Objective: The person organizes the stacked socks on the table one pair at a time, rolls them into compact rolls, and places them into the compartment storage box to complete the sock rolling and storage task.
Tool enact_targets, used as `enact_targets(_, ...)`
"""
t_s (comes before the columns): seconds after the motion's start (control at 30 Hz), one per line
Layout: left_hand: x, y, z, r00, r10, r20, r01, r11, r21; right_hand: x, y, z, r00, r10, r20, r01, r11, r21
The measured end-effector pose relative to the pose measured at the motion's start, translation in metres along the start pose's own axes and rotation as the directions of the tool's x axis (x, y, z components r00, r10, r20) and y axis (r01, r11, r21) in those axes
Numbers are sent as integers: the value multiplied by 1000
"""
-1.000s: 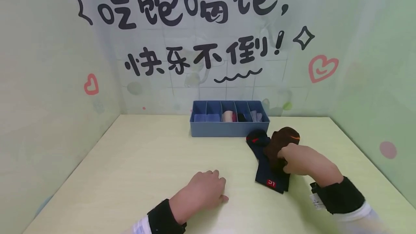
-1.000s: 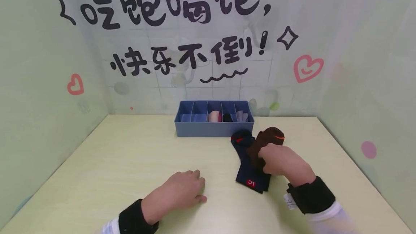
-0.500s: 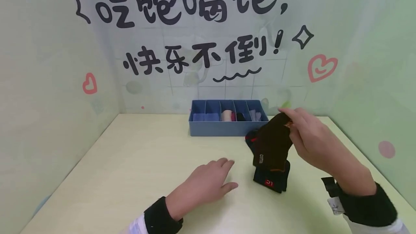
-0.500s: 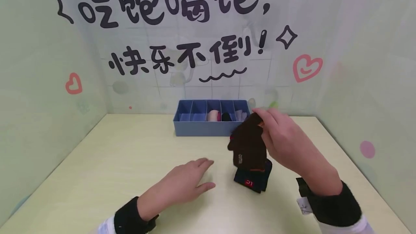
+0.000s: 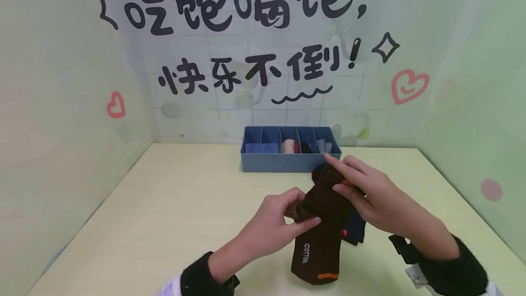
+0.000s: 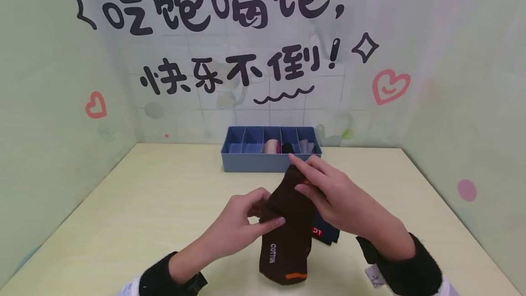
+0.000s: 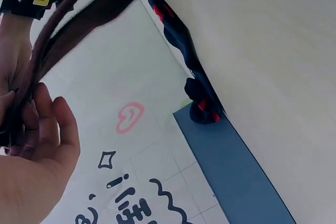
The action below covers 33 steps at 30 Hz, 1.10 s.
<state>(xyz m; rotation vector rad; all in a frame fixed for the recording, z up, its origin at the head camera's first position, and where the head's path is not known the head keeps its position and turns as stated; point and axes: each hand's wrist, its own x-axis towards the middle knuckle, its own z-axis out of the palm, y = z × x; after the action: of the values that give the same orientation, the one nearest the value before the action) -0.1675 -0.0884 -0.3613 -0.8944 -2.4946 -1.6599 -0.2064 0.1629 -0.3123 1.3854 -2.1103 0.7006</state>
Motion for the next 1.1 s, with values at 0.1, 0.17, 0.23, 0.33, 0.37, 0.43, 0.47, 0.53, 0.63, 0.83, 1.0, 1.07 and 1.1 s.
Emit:
enact_targets(0.1, 1, -3, 1, 1000, -25, 9, 25, 999, -21, 1, 1, 3, 998, -23, -53, 22, 1000, -18)
enact_targets(0.17, 1, -4, 0, 999, -44, 11, 44, 999, -32, 3, 1, 3, 997, -34, -73, 33, 999, -22)
enact_targets(0.23, 2, -5, -1, 998, -64, 15, 64, 997, -41, 4, 1, 3, 997, -32, -74, 32, 999, -8)
enact_targets(0.33, 2, -7, -3, 996, -79, 29, 80, 996, -40, 6, 0, 0, 998, -10, -62, 11, 1000, 17)
enact_targets(0.37, 2, -7, -3, 997, -74, 32, 75, 997, -33, 7, -1, -2, 998, 7, -56, -6, 1000, 25)
enact_targets(0.43, 2, -8, -4, 998, -50, 31, 51, 999, -12, 9, -2, -4, 998, 46, -45, -44, 998, 38)
enact_targets(0.47, 2, -9, -4, 999, -35, 26, 35, 999, 0, 11, -2, -6, 997, 64, -36, -63, 997, 45)
enact_targets(0.53, 2, -11, -5, 1000, -7, 8, 6, 1000, 24, 14, -3, -9, 996, 90, -10, -90, 994, 57)
enact_targets(0.63, 1, -13, -7, 1000, 6, -3, -6, 999, 44, 18, -3, -16, 993, 98, 64, -104, 990, 97)
enact_targets(0.83, 3, -17, -14, 977, -116, 179, 103, 991, 81, 25, 9, -28, 933, 145, 329, -256, 911, 323)
enact_targets(1.0, 1, -24, -16, 892, -365, 266, 213, 859, 466, 53, 34, -21, 790, 278, 547, -496, 814, 303)
enact_targets(1.07, -1, -29, -17, 889, -414, 197, 213, 754, 621, 69, 45, -11, 794, 323, 515, -490, 842, 227)
enact_targets(1.1, -2, -31, -18, 894, -422, 152, 218, 705, 675, 76, 49, -7, 812, 341, 474, -474, 859, 194)
